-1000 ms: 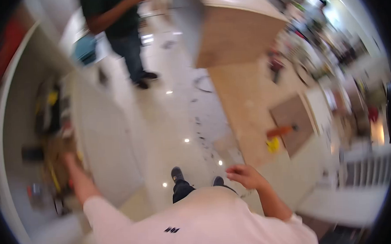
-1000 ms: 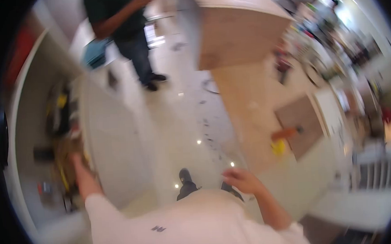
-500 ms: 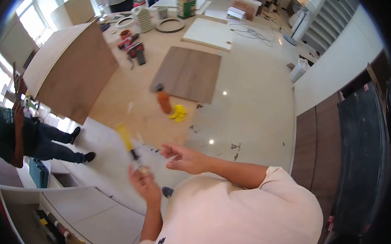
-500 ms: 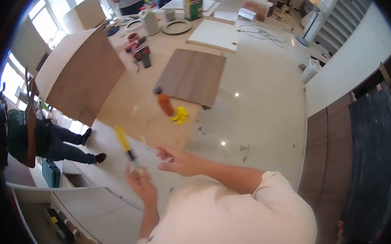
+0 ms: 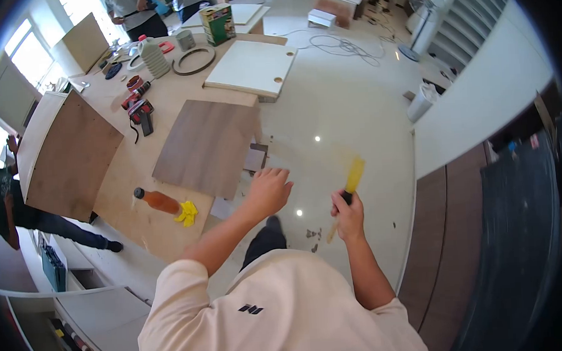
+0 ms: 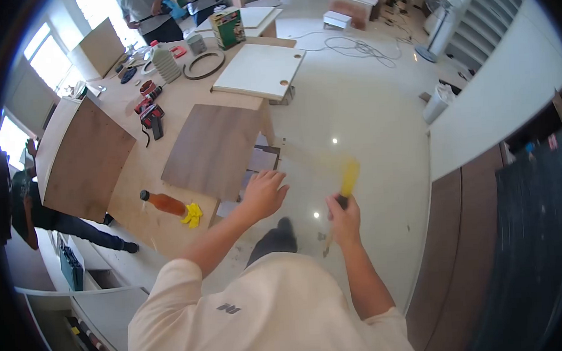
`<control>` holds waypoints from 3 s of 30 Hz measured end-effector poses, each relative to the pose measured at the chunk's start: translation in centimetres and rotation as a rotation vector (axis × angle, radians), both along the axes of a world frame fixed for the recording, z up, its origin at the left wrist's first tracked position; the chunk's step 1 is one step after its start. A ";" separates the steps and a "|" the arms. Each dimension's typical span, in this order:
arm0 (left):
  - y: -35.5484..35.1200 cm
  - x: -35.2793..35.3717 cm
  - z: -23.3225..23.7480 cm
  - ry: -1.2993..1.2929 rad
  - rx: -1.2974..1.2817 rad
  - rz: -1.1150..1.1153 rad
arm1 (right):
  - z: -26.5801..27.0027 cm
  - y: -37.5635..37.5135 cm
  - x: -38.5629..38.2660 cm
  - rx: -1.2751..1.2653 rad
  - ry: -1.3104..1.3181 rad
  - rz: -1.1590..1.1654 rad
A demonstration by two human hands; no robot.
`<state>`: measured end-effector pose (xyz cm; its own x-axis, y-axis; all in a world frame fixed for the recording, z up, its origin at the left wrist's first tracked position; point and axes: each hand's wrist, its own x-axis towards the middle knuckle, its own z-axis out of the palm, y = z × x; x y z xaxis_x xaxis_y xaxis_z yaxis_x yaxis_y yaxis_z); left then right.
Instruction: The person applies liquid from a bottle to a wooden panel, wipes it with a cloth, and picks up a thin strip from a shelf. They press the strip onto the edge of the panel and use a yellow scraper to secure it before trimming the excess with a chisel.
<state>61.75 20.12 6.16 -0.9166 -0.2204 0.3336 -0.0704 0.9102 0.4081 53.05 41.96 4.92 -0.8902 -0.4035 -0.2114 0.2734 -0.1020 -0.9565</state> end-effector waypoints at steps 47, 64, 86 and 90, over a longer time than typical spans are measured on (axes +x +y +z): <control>-35.0 -40.2 13.7 -0.391 -0.043 1.228 | 6.8 -49.7 -62.7 -0.445 -0.200 1.001; -42.5 -42.5 22.4 -0.254 -0.141 1.201 | 5.6 -35.4 -69.4 0.231 0.235 0.674; -29.7 -36.1 19.1 -0.269 0.083 1.157 | 19.3 -56.4 -57.4 0.212 1.497 1.007; -29.5 -30.4 12.9 0.572 0.590 0.984 | 18.3 -57.0 -56.5 0.276 1.534 0.888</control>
